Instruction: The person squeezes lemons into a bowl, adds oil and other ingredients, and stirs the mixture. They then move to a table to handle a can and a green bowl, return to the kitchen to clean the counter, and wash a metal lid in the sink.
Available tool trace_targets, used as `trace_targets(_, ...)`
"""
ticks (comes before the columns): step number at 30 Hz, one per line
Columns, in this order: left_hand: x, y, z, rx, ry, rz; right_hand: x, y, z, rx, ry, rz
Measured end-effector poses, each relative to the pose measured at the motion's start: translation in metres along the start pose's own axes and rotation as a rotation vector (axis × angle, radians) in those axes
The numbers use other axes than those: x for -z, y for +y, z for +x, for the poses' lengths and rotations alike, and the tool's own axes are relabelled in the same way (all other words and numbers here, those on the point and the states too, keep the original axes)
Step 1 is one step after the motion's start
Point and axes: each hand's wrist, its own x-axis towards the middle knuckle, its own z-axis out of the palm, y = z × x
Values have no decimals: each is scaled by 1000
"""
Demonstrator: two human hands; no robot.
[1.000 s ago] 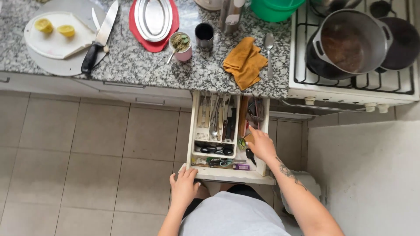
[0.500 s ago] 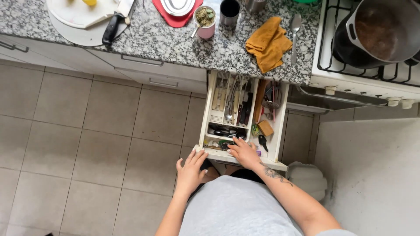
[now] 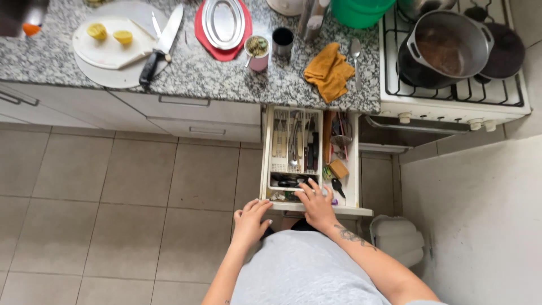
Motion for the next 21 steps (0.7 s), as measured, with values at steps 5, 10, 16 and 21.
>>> trace_targets(5,19,-22,-8,43,192,-250,-10,23,28,-112,310,-135)
trace_targets(10,42,-50,-27,293,75,-404,-20,50,86,-231,407,-203)
trace_targets(16,83,-50,-6,470,41,-615,17,101,172,-383,374,-340)
trace_targets(21,106,-66,68,396,106,-698,168,135,249,-218,797,277)
